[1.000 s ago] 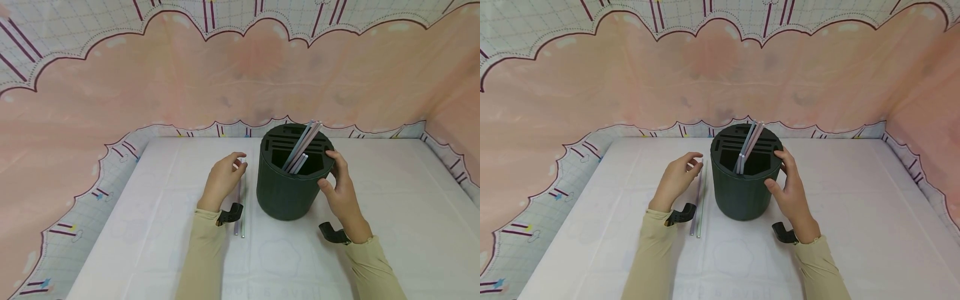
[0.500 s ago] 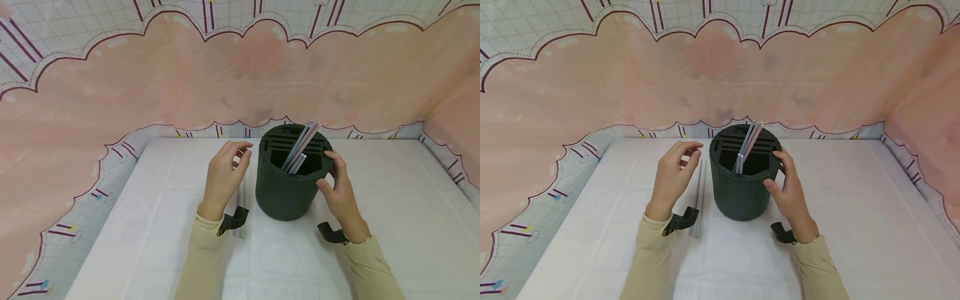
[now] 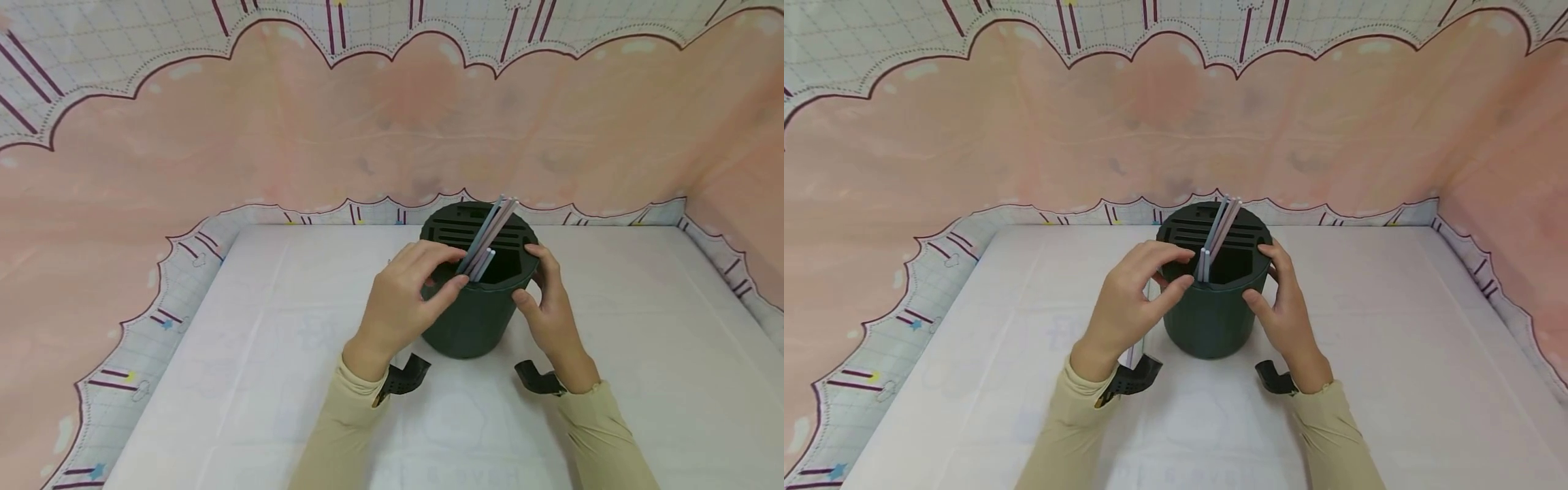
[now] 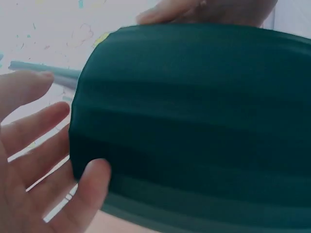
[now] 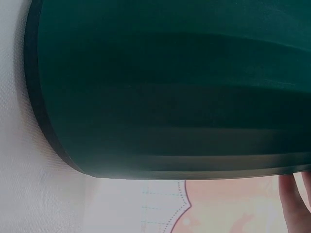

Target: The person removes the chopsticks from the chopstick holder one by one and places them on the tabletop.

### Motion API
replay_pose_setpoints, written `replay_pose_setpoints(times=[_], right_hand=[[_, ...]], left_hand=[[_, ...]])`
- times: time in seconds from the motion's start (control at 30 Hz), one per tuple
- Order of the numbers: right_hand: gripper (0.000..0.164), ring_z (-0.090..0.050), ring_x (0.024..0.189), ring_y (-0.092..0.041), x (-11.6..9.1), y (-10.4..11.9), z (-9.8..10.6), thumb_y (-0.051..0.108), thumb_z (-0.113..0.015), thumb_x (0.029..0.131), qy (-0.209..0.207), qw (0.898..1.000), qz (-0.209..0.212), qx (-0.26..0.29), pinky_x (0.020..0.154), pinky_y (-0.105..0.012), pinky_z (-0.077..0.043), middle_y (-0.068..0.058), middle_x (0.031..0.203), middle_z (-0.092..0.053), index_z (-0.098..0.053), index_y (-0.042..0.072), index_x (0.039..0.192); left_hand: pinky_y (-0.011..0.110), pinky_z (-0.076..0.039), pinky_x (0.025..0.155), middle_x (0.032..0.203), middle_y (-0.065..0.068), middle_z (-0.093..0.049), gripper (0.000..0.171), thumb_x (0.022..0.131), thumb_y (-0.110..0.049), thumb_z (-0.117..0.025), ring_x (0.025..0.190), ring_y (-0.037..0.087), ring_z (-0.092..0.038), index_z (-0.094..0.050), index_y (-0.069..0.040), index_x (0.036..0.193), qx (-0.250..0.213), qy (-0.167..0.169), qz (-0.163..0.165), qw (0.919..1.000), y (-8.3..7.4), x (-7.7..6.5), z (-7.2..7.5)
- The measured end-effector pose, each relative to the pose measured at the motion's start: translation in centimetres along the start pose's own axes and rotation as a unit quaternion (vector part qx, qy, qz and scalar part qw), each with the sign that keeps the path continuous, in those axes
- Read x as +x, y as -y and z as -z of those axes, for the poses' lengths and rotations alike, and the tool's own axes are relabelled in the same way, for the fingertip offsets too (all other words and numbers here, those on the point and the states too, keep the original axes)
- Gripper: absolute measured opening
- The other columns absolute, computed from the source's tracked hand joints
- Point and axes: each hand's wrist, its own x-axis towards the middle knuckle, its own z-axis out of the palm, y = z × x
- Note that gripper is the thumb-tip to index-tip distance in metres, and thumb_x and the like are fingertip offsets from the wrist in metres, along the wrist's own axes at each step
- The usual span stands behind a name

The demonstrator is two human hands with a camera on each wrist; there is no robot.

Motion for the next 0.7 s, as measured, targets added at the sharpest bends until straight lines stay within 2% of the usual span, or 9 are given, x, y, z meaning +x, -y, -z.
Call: replay_pose_setpoints(times=[0.2,0.43,0.7], right_hand=[[0.073,-0.031,0.125,-0.021,0.1,-0.1,0.0,0.052,-0.052,0.082,0.001,1.0,0.001,-0.003,0.1,-0.049,-0.025,-0.005,0.138,-0.033,-0.028,0.009,0.136],[0.074,-0.031,0.125,-0.021,0.4,-0.1,0.0,0.053,-0.052,0.081,0.006,1.0,0.006,0.001,0.1,-0.049,-0.025,-0.007,0.138,-0.032,-0.029,0.008,0.136],[0.073,-0.031,0.125,-0.021,0.3,-0.2,0.2,0.052,-0.052,0.082,0.006,1.0,0.004,0.001,0.099,-0.052,-0.024,-0.008,0.138,-0.032,-0.029,0.01,0.136]], left_hand=[[0.015,-0.042,0.07,0.103,-0.004,-0.059,0.033,0.087,-0.031,-0.057,0.09,0.006,-0.049,-0.058,-0.012,0.114,0.046,0.043,-0.013,0.9979,-0.6,0.1,-0.9],[0.018,-0.041,0.079,0.092,-0.005,-0.06,0.025,0.089,-0.025,-0.054,0.092,0.007,-0.049,-0.063,-0.008,0.105,0.095,0.055,-0.018,0.9938,-0.9,0.1,-1.1],[0.016,-0.04,0.075,0.089,-0.005,-0.059,0.019,0.09,-0.018,-0.051,0.087,0.006,-0.048,-0.064,-0.008,0.1,0.076,0.048,-0.012,0.9959,-1.0,0.2,-1.3]])
